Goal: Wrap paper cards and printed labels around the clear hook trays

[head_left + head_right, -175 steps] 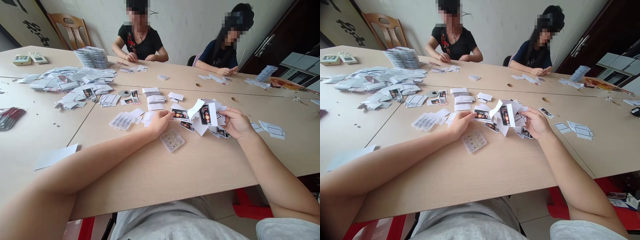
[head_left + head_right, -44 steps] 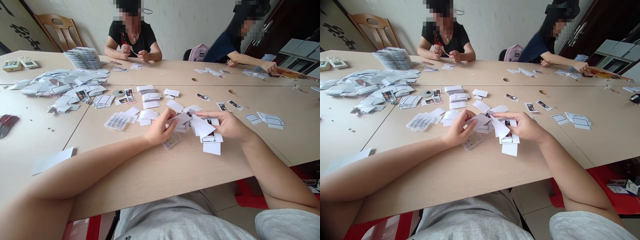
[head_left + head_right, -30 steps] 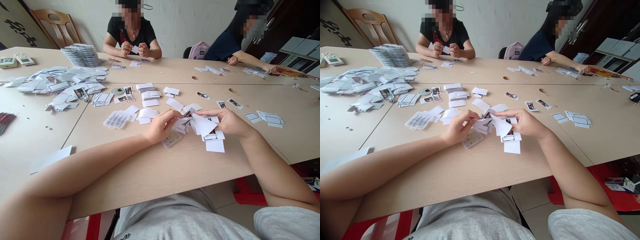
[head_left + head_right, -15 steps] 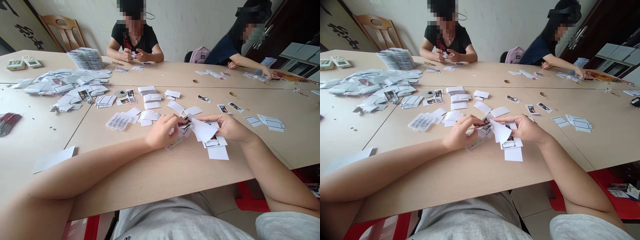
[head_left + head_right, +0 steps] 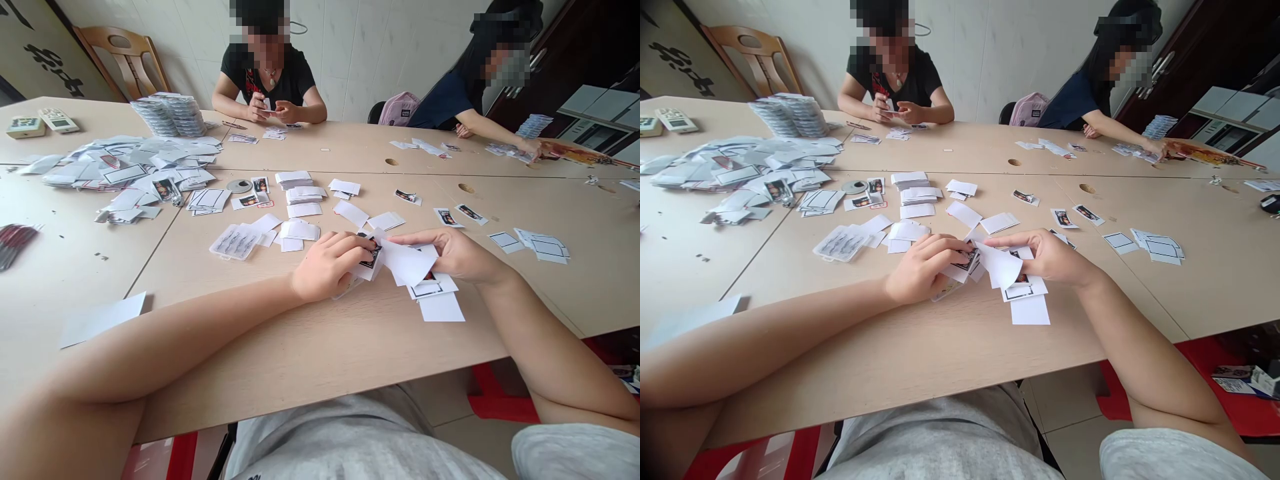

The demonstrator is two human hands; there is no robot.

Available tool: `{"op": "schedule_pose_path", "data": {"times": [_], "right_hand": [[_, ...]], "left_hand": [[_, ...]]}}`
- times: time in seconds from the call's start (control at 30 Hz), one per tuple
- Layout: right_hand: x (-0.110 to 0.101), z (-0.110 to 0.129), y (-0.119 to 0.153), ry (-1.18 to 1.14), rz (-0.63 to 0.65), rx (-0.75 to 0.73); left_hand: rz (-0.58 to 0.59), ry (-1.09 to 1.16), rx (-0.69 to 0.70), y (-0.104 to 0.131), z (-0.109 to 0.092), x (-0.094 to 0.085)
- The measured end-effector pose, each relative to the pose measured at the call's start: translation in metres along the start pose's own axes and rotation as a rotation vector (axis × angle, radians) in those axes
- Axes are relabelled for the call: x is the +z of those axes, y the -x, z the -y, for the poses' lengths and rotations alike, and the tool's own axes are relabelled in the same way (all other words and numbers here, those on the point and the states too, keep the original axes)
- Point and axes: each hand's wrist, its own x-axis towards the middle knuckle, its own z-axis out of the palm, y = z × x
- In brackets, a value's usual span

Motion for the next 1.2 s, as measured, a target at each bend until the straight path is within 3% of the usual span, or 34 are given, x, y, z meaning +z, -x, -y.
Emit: {"op": "schedule_pose_path", "data": {"times": [0.6, 0.93, 1.2], "right_hand": [[-0.011, 0.003, 0.002, 0.066, -0.035, 0.031], [-0.007, 0.006, 0.006, 0.099, 0.021, -0.031], [-0.005, 0.002, 0.005, 0.151, 0.034, -0.112]], "left_hand": [[-0.031, -0.038, 0.079, -0.003, 0.001, 0.0], [0.029, 0.037, 0.019, 0.002, 0.003, 0.002], [0.054, -0.029, 0.039, 0.004, 0.004, 0.006]]}}
